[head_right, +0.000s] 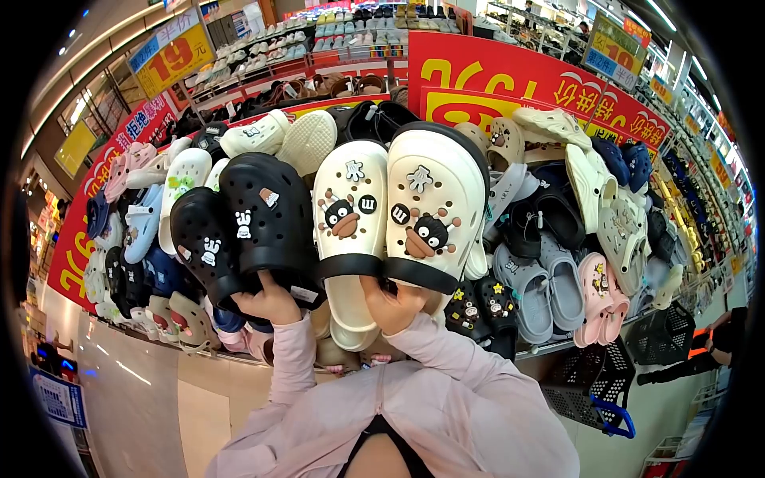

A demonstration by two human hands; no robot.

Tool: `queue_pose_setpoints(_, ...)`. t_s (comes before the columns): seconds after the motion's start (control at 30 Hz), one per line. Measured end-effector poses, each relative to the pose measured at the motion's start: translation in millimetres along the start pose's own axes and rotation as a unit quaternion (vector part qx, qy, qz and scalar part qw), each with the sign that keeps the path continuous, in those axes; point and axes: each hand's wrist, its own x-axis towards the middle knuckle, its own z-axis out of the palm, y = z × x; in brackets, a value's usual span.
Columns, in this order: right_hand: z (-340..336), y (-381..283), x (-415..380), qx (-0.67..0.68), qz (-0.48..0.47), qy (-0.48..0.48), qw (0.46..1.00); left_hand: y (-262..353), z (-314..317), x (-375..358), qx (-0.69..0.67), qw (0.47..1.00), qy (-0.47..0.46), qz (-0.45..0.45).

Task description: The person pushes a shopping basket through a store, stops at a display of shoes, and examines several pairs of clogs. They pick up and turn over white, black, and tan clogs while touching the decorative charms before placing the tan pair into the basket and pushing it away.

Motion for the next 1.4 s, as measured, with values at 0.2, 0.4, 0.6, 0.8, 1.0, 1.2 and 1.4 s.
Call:
queue_pose_setpoints(0.2,1,13,-37,0.068,0.106,-0.025,0.992,10,23,47,0.047,0.994,-0.041,0.095)
queue_pose_setpoints(0.4,3,14,-33,0.053,0.104,-0.053,0.992,-31,71,99,0.455,0.846,-0.247,0.129)
queue_pose_setpoints(0.6,0,17,-27,0.067,0.169,-0.054,0.982,-31,56,89,0.310,0.870,-0.371,0.098)
queue_pose_setpoints(0.8,-20,27,-10,0.061,0.212,-0.057,0.974,44,22,19,0.078,0.934,-0.338,0.082)
queue_pose_setpoints(1.0,-39,41,3,0.133,0.324,0.031,0.936,26,-21,-61,0.025,0.884,-0.467,-0.006)
queue_pose_setpoints(1.2,-62,49,28,0.320,0.494,0.068,0.806,2,-20,-69,0.102,0.870,-0.467,0.121)
queue_pose_setpoints(1.4,-83,16,36,0.387,0.522,-0.039,0.760,-7,-19,-68,0.075,0.886,-0.448,0.092)
